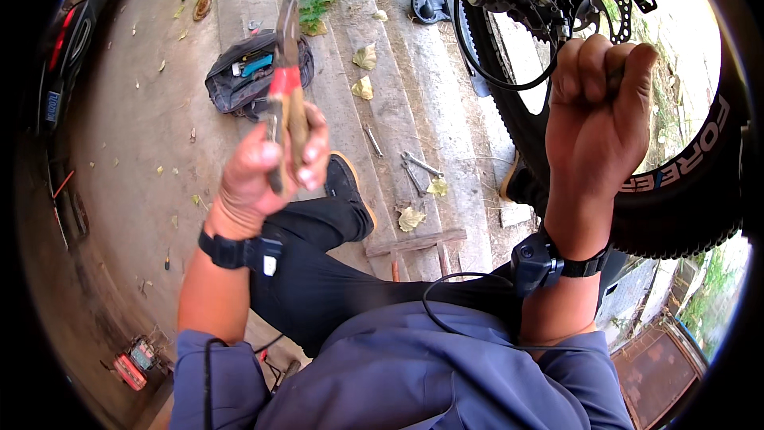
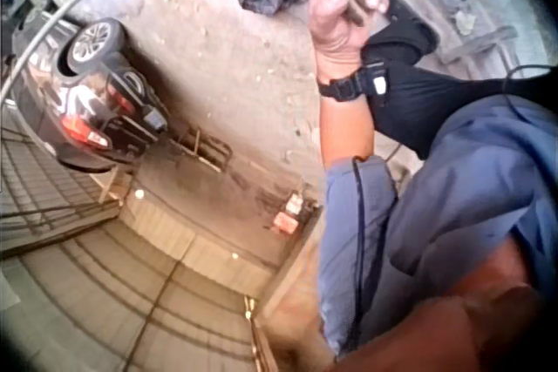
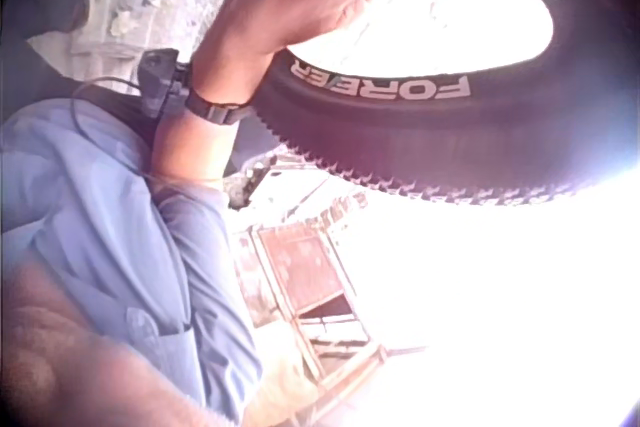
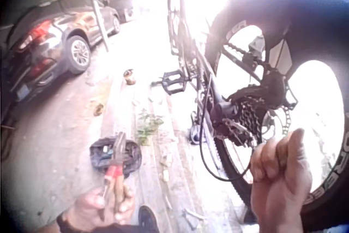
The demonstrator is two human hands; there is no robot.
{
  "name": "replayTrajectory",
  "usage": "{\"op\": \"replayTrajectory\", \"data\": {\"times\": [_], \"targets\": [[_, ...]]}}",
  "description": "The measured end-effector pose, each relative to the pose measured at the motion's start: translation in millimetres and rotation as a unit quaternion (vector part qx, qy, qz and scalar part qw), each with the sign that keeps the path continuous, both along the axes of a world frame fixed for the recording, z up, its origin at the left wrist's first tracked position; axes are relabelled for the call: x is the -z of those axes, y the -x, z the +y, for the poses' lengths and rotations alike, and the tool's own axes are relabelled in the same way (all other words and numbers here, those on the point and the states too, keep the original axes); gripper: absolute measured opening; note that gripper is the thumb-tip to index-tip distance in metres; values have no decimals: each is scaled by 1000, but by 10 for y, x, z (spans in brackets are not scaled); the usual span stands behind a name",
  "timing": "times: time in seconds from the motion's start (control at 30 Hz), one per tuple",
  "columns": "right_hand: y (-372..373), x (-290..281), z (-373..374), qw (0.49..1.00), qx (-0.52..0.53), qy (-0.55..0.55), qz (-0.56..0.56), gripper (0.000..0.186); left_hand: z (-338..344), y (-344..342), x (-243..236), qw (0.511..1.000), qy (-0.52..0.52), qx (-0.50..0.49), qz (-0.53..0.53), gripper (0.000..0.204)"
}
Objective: The person retrieves tools from a bag and uses pliers and a wrench to adjust the rear derailleur and chain on a bicycle. The person manipulates the chain and derailleur components to align and secure them.
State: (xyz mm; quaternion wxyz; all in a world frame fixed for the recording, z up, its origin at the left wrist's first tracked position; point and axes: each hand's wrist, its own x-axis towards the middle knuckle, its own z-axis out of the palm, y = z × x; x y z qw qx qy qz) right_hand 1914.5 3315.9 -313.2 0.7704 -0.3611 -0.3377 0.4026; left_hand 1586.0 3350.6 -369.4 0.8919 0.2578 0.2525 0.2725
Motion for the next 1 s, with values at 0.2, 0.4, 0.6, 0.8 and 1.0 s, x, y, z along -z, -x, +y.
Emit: {"op": "replayTrajectory", "data": {"times": [0.2, 0.4, 0.6, 0.8, 1.0], "targets": [[-1, -29, 12, 1000, 17, 9, 15, 44, -200, -77, -66, 1000, 5, -10, 10, 69], [30, -29, 21, 1000, 30, 0, 8, 41, 88, -121, -117, 965, -127, 17, 229, 67], [-27, 21, 13, 1000, 7, -11, -24, 39, 743, -76, 204, 724, -376, 230, 531, 34], [-12, -10, 9, 1000, -13, 1, 19, 42, 1138, -19, 1222, 447, -527, 370, 621, 34], [-76, -34, -49, 997, -45, 29, -49, 41, 1066, -250, 2309, 444, -572, 310, 616, 25]]}}
